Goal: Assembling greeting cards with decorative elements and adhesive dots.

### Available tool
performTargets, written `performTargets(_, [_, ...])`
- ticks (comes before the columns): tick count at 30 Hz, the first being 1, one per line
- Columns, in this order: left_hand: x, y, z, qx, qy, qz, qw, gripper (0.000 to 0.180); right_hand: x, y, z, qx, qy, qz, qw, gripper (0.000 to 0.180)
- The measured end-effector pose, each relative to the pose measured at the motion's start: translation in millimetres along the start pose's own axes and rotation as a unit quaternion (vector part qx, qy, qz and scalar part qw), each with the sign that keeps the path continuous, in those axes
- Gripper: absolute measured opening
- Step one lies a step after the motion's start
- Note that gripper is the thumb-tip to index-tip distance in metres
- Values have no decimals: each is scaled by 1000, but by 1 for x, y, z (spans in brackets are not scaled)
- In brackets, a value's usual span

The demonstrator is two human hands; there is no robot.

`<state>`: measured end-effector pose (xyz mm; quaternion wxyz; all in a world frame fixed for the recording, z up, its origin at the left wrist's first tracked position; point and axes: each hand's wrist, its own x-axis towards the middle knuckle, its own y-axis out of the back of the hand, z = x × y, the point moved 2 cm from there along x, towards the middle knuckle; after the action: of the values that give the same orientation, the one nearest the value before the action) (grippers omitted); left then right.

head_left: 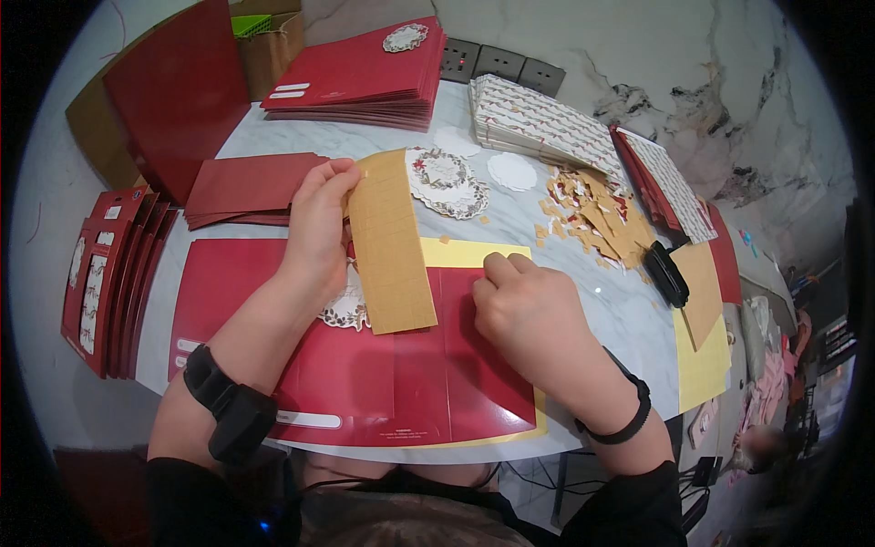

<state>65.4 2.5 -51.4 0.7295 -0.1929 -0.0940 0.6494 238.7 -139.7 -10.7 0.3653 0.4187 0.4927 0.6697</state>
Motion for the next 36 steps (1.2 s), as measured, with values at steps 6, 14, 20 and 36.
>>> performTargets(6, [3,2,-1,-3,-7,-7,1000,21,0,-9,1,8,-45,32,998,9])
performTargets(14, [2,1,-1,-3,1,-1,1000,20,-15,-22,120,-44,-386,19,921,14])
performTargets(20, [5,4,-3,-8,13,1,1000,23,-12,-18,133,174,-370,32,912,13])
performTargets(36, [4,-2,-4,43,-110,-3,993,35,49,-53,60,218,-12,121,968,43])
